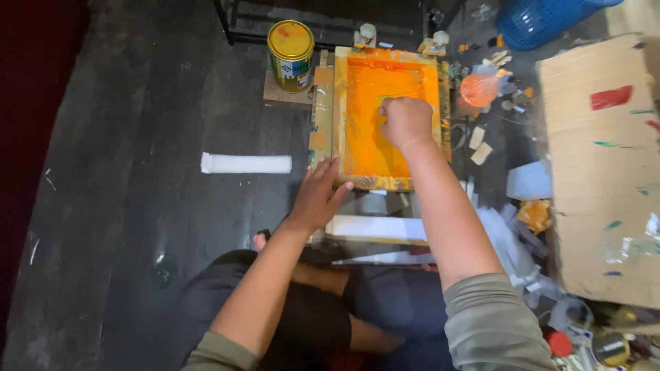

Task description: The person sits cross-legged and repeatedly aligns a white strip of material under a screen printing frame. They use a squeegee to pull orange ink across the screen, then lift the strip and place it on the floor. This cycle repeats multiple times.

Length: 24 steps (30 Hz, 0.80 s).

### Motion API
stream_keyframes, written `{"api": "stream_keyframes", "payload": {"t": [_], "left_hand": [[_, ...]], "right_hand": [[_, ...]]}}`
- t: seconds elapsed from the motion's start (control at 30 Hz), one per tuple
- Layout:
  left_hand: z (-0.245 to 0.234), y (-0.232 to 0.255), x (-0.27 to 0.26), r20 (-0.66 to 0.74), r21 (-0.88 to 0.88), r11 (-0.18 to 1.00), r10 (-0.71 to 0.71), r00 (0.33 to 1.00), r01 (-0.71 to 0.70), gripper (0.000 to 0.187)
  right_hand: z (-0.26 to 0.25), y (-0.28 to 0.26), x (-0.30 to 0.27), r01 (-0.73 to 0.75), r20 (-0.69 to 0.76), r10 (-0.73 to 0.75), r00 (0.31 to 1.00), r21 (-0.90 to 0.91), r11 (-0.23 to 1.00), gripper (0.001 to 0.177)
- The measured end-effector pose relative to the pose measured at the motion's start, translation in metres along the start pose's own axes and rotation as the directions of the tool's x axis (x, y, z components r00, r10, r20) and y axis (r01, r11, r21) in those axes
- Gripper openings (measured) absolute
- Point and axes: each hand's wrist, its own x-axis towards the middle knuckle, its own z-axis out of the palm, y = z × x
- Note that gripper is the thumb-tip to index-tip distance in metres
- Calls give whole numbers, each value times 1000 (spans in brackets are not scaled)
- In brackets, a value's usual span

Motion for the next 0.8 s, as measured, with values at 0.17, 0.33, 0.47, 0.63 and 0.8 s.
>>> {"api": "stream_keyframes", "payload": {"t": [0.17,0.33,0.47,0.63,0.8], "left_hand": [[-6,-1,13,54,-1,998,-56,997,56,72],[-1,-5,11,47,19,998,-59,997,58,75],[-6,6,-4,8,42,999,-29,1000,28,72],[2,-7,-15,-22,24,1000,5,1000,-5,71],[5,2,-38,34,44,997,-60,998,58,73]], "right_hand": [[23,-11,8,-23,3,23,1000,65,998,20],[37,-13,-5,-14,133,9,991,40,999,68],[6,-21,-35,31,227,-44,973,61,998,57],[-60,-43,-82,-61,489,-41,871,190,980,47],[-80,-40,-107,-43,328,-34,944,226,973,18]]}}
